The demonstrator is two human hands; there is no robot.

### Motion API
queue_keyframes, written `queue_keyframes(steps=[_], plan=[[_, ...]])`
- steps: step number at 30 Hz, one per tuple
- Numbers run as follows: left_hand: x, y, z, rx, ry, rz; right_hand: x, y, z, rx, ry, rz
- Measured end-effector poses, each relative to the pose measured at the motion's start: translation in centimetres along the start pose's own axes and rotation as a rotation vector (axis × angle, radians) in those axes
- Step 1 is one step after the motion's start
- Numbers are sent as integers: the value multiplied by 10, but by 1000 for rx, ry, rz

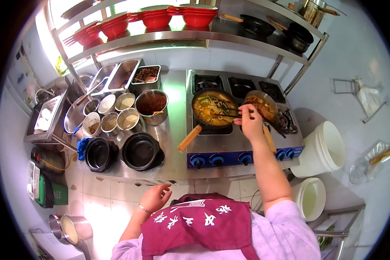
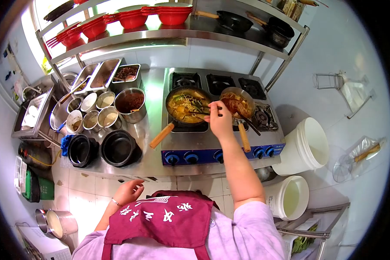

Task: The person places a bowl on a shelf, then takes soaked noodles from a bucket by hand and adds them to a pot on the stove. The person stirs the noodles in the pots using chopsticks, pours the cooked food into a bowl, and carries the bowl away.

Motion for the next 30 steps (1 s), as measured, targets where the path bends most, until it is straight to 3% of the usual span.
queue_keyframes(steps=[6, 15, 20, 26, 30], plan=[[4, -3, -3, -18, -13, -11, -43, 4, -5, -229, 525, 155], [5, -1, 1, 1, 13, -22, -40, 3, -42, -296, 718, 65], [3, 3, 1, 17, -12, -10, -8, -9, -48, -304, 698, 13], [-2, 3, 3, 10, 8, 20, -4, -15, -27, -79, 341, 10], [4, 0, 3, 12, -8, -19, 6, -17, -36, -113, 251, -38]])
Point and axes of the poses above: each hand's wrist, its own y-axis towards the middle knuckle, its own z-axis out of the palm, x = y × z, the point moved 5 cm from there along y, towards the middle knuckle, and after that the axes turned 14 degrees about z, right-handed, at the moved point
